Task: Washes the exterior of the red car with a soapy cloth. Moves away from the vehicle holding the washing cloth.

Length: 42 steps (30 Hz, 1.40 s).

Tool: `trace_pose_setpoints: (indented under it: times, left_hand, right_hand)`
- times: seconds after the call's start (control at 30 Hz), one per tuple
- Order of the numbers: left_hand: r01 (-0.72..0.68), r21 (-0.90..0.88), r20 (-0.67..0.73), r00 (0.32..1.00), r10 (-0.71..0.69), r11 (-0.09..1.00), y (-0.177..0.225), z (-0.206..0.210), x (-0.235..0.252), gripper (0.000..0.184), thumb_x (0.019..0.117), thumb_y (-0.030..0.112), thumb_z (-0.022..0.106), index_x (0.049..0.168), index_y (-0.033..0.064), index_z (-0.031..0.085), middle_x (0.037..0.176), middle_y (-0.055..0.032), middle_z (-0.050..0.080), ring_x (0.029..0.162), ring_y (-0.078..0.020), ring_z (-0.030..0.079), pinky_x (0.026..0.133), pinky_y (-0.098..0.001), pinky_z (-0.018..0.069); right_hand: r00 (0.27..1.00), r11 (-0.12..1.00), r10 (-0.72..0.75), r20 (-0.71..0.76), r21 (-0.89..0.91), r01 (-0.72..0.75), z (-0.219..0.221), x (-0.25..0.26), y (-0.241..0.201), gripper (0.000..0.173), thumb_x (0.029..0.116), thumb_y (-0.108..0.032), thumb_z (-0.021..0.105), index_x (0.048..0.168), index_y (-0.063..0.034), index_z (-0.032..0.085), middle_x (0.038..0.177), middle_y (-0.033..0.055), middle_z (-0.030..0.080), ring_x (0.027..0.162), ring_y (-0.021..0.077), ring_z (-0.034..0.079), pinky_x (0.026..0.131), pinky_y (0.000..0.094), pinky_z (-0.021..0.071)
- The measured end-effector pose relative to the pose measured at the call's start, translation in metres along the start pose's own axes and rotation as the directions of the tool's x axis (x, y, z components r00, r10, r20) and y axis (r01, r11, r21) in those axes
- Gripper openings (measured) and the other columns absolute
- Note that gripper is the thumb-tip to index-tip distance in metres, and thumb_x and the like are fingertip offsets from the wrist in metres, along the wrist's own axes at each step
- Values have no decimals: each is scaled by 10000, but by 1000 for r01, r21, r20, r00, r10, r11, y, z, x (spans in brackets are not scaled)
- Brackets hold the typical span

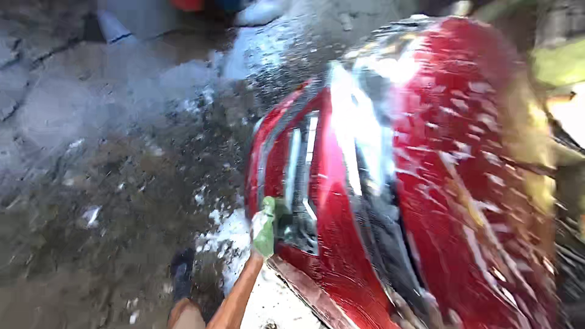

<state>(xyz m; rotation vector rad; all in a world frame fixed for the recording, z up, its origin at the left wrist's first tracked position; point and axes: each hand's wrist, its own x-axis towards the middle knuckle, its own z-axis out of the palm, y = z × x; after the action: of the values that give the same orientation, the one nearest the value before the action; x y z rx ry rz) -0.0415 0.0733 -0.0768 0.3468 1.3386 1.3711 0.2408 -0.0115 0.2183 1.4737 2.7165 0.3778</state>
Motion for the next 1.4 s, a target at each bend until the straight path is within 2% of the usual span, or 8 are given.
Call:
trace_pose_setpoints:
  times: [0.17,0.3,0.53,0.67,0.83,0.93,1.07,1.4]
  left_hand:
    - [-85,-275,336,925,178,958,172,69,-58,370,1057,70,423,1383,-99,466,1383,-115,572,1235,-53,560,1036,-222,481]
    - [-904,222,766,394,507,366,229,169,-78,413,985,391,603,1346,213,693,1508,-201,527,1390,-443,487,1128,-679,346]
    - [-977,-203,979,-204,3,-64,198,283,-235,478,1021,438,545,1497,437,502,1607,-6,448,1444,-405,438,1084,-679,395]
    - [-997,-20,996,-13,-83,-76,249,326,-179,523,1007,622,424,1455,395,572,1519,-19,551,1389,-282,521,1112,-578,433]
    - [-925,362,901,379,-213,-117,268,380,-190,755,970,655,527,1601,271,373,1695,-170,214,1530,-450,240,1165,-712,244]
    - [-993,98,973,109,-205,-64,205,388,-279,590,970,508,622,1470,198,577,1514,-124,539,1384,-337,509,1150,-578,371]
    - [-946,-306,857,-323,-401,106,162,441,-341,463,1023,421,551,1480,344,555,1586,32,473,1474,-204,419,1213,-509,321]
    - [-991,-89,980,-69,-186,-98,220,631,-81,598,977,631,502,1522,388,484,1670,1,335,1520,-282,347,1192,-631,299]
  right_hand:
    - [961,972,197,-193,165,-167,14,-15,-17,295,1052,-229,465,971,-260,748,1376,-101,667,1472,188,430,1257,537,209]
    - [924,853,381,-4,386,-350,2,-62,-61,283,967,-97,537,998,-145,814,1251,4,745,1352,267,584,1192,640,325]
    - [695,441,428,577,538,-718,-25,-180,-167,298,986,-42,533,1194,-3,743,1316,142,701,1369,363,555,1228,635,237]
    - [457,312,824,336,403,-860,-57,-262,-139,375,945,-1,503,1218,-65,752,1346,87,692,1388,350,537,1218,663,248]
    - [336,281,941,41,461,-842,-105,-372,-89,399,958,-12,414,1214,61,711,1314,224,679,1312,442,584,1166,662,338]
    - [389,419,904,-179,549,-723,-112,-352,-55,443,1015,-110,344,1200,12,728,1323,172,687,1334,337,587,1180,530,398]
    - [590,725,686,-425,328,-606,-103,-279,23,407,1028,-170,342,1174,-168,722,1344,28,695,1367,231,563,1129,428,459]
    - [586,627,725,-363,-6,-779,-69,-180,130,475,1040,-361,281,1408,-291,573,1545,-7,526,1516,209,334,1094,503,302]
